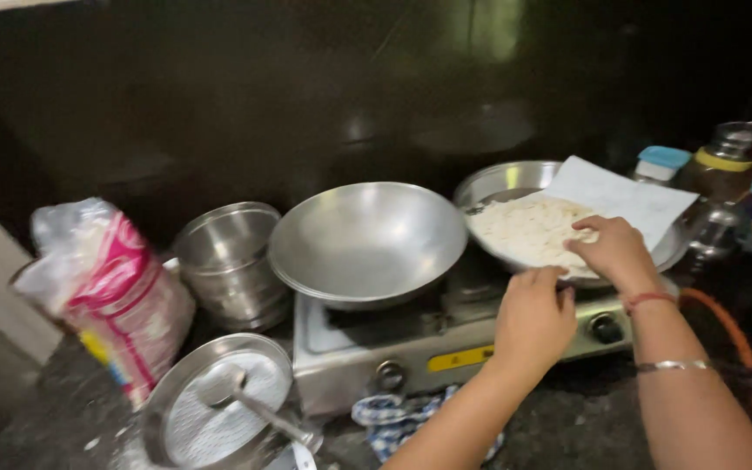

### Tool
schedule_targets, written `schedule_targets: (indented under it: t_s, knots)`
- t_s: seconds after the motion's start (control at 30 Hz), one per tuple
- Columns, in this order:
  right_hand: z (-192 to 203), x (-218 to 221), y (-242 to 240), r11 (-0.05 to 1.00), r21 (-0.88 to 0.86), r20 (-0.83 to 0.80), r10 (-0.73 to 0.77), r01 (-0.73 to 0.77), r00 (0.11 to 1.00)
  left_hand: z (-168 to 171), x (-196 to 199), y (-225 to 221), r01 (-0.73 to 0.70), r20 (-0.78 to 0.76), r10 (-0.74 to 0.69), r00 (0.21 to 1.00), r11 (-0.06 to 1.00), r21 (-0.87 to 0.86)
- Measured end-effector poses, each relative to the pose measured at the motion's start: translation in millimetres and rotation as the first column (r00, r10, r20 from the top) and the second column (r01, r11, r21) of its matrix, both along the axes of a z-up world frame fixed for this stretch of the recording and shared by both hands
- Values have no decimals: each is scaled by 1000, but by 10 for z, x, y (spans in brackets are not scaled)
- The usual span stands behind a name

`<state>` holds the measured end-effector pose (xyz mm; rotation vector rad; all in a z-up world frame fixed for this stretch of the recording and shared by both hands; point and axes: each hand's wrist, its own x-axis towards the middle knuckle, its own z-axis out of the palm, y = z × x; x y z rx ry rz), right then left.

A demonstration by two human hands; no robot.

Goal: Transferring cooked flattened rice from a wok to a plate, then cleaning the wok and opening a new packet with scissors.

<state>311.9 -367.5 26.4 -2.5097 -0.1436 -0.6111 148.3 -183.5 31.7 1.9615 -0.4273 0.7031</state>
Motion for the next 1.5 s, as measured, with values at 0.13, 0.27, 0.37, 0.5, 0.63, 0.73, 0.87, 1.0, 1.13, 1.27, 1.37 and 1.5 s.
schedule_targets:
  t_s: [0.13,0.27,0.37,0.5,0.63,0.73,0.87,1.0,1.13,1.27,1.37,1.5]
  knots:
    - [172,228,-154,959,-277,-191,-120,64,974,6,739,-611,-141,22,140,990,955,261]
    - [-538,1169,-715,906,-385,-238,85,-175,967,-281,1531,-1049,-170,-92,240,966,867,469]
    - [-570,1288,-822,916,-196,-170,320,-350,932,-486,1977,-1242,-153,-218,311,925,830,537]
    - [-594,1514,-946,869,-253,-158,397,-426,904,-550,2265,-1257,-159,-276,385,881,789,594]
    - [-509,1669,-938,821,-265,-252,448,-506,858,-387,2275,-1183,-116,-372,397,839,798,592]
    - [-474,1819,-908,847,-246,-374,365,-471,853,-351,2390,-1125,-130,-385,411,826,804,580]
    - [-470,2017,-900,765,-190,-416,505,-615,756,-233,2370,-1084,-170,-392,447,804,804,570]
    - [-373,2070,-1013,785,-203,-510,425,-585,748,-166,2330,-1032,-121,-436,456,776,786,606]
    - [-545,2339,-942,804,-250,-531,353,-540,771,-111,2435,-946,-20,-510,444,737,768,640]
    - [-132,1950,-864,792,-1,-626,476,-611,618,-130,2396,-858,-31,-504,450,737,768,640]
    - [-147,1895,-935,822,-168,-630,336,-545,700,-103,2322,-774,-67,-542,474,694,791,608]
    - [-157,1906,-825,709,-88,-490,580,-699,650,-354,2556,-673,-181,-484,501,718,805,564]
